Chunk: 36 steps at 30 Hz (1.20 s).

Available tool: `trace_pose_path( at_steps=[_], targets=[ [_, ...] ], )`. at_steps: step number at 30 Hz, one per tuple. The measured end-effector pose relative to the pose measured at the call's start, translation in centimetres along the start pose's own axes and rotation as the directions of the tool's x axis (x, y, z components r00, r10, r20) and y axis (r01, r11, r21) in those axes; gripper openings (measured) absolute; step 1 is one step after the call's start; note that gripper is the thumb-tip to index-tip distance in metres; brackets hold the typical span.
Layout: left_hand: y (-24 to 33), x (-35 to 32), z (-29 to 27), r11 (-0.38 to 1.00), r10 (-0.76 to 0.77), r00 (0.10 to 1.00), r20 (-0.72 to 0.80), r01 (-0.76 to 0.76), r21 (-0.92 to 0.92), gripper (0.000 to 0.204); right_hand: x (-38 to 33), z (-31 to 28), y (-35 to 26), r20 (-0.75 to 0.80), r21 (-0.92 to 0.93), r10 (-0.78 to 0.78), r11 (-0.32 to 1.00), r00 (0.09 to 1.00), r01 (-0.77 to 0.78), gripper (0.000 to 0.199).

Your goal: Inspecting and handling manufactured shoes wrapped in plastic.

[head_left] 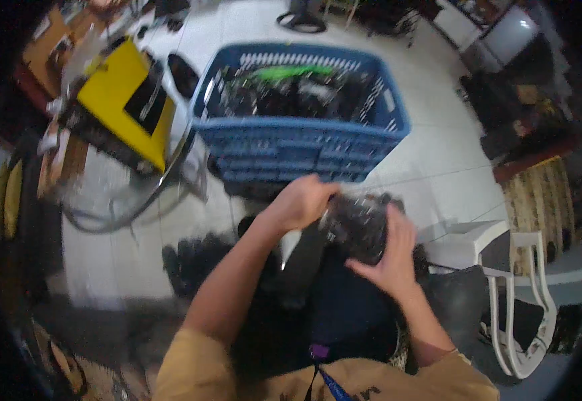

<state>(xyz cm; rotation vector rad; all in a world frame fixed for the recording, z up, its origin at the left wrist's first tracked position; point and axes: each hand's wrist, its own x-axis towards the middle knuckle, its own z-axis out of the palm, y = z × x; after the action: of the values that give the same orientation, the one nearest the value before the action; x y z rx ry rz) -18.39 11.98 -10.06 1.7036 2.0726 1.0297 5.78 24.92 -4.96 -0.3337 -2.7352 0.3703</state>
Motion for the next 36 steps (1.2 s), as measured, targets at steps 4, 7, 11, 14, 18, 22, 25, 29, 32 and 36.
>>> trace_pose_path(
  at_steps=[4,7,11,14,18,22,25,29,32,36],
  targets=[
    [1.8,0.4,-1.9,0.992,-0.047,0.990,0.134,0.063,-0.113,0.031,-1.8,-0.9,0.2,0.038,-0.021,-0.016,1.000,0.999,0.017,0.131],
    [3.0,0.3,-3.1,0.938,0.043,0.989,0.141,0.008,-0.346,0.043,-3.0,0.3,1.2,-0.058,-0.020,0.007,1.000,0.998,-0.008,0.127],
    [4.4,1.0,-3.1,0.867,-0.007,1.000,0.003,0.007,-0.498,0.050,-3.8,1.8,2.7,-0.210,0.060,0.096,0.995,0.973,-0.085,0.129],
    [5.1,1.5,-2.7,0.902,-0.103,0.992,0.067,0.121,-0.415,0.048,-4.2,1.9,3.1,-0.227,0.084,0.139,0.989,0.964,-0.123,0.128],
    [5.2,2.1,-2.8,0.978,0.049,0.998,-0.026,-0.053,-0.201,0.042,-4.2,1.7,2.8,-0.229,0.101,0.114,0.991,0.967,-0.093,0.122],
    [5.2,1.9,-1.9,0.984,0.146,0.980,-0.133,-0.157,-0.079,0.040,-4.2,1.7,2.5,-0.218,0.109,0.131,0.988,0.967,-0.109,0.121],
    [5.0,1.7,-1.3,0.983,0.119,0.979,-0.164,-0.140,-0.123,0.040,-4.2,1.7,2.5,-0.212,0.118,0.130,0.987,0.969,-0.107,0.121],
    [4.6,1.8,-1.8,0.991,0.130,0.979,-0.157,-0.135,-0.022,0.041,-4.2,1.6,2.6,-0.202,0.109,0.100,0.991,0.974,-0.079,0.121],
    [4.8,1.6,-2.2,0.982,0.128,0.973,-0.192,-0.151,-0.114,0.042,-4.0,1.6,2.5,-0.213,0.115,0.093,0.991,0.973,-0.069,0.121],
    [5.2,1.5,-2.6,0.950,0.103,0.987,-0.125,-0.135,-0.280,0.042,-3.9,1.6,2.4,-0.260,0.126,0.086,0.991,0.962,-0.055,0.121]
  ],
)
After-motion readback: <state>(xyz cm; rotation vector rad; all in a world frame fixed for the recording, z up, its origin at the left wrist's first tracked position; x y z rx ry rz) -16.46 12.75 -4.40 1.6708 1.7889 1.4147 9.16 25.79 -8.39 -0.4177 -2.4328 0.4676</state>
